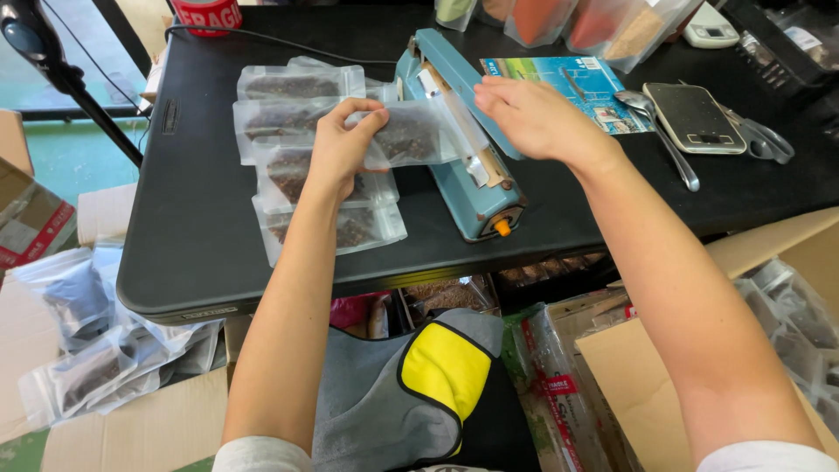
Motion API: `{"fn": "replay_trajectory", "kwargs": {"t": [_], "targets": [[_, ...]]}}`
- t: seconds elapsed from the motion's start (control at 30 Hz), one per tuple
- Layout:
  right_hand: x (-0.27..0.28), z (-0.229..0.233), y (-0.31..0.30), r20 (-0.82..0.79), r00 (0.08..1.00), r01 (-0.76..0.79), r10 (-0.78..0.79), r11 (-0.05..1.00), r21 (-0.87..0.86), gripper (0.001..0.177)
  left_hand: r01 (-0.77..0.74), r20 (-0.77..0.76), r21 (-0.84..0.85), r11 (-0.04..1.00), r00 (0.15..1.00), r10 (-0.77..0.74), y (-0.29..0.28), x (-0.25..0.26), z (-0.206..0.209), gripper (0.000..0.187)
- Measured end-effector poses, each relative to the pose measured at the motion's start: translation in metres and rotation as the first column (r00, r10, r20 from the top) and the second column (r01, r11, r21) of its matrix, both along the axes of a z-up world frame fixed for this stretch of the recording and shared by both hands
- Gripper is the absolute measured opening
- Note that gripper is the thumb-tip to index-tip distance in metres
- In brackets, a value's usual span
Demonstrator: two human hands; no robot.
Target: The person picks up plastic pouches filled with coffee beans, aligns the opening of each pouch in a heat sealer, and presses down the arm of the sealer to close them. The person then gathers the sealed pouches and places them into a large cardboard box.
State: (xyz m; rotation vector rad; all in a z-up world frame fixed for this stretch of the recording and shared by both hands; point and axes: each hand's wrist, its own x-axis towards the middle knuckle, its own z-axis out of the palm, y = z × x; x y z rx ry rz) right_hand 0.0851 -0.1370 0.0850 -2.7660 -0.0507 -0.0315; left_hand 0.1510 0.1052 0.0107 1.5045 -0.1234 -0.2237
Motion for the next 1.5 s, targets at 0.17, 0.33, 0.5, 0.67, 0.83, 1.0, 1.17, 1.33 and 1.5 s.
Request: {"fn": "replay_trajectory", "kwargs": {"t": [0.17,0.33,0.5,0.67,0.83,1.0,1.17,1.33,1.5], "targets": [[0.004,-0.029,-0.011,0.089,0.993,-0.083,0.082,0.997,0.006,0.05,-0.01,-0.012,-0.007,1.0,1.0,0.01,0.002,0.001,-0.001,0.011],[-0.002,-0.037,-0.007,0.078,0.996,-0.047,0.046,0.999,0.02,0.054,-0.009,-0.016,-0.02,1.0,1.0,0.009,0.003,0.002,-0.004,0.011],[-0.004,-0.037,-0.004,0.074,0.997,-0.022,0.019,0.999,0.041,0.058,-0.003,-0.014,-0.011,1.0,1.0,0.002,0.004,0.0,-0.002,0.011],[-0.003,-0.04,-0.006,0.081,0.996,-0.026,0.022,0.999,0.041,0.058,-0.001,-0.016,-0.026,1.0,1.0,0.001,0.004,0.002,-0.004,0.011],[-0.003,-0.04,-0.005,0.078,0.997,-0.016,0.013,0.999,0.034,0.059,0.0,-0.015,-0.017,1.0,1.0,-0.001,0.005,0.001,-0.003,0.011],[-0.003,-0.041,-0.005,0.09,0.996,-0.023,0.021,1.0,0.021,0.058,0.002,-0.015,-0.03,1.0,1.0,-0.002,0.007,0.0,-0.001,0.008],[-0.006,-0.042,-0.002,0.093,0.995,-0.034,0.033,0.999,0.01,0.059,0.0,-0.011,-0.03,1.0,1.0,0.0,0.007,0.003,-0.002,0.009],[-0.009,-0.054,-0.005,0.16,0.985,-0.065,0.07,0.997,-0.034,0.058,-0.004,-0.019,-0.017,1.0,1.0,0.004,0.008,0.004,-0.005,0.011],[-0.005,-0.087,-0.025,0.5,0.864,-0.056,0.059,0.998,-0.021,0.031,-0.074,0.084,-0.153,0.985,0.993,0.088,-0.006,0.035,-0.049,0.026]]}}
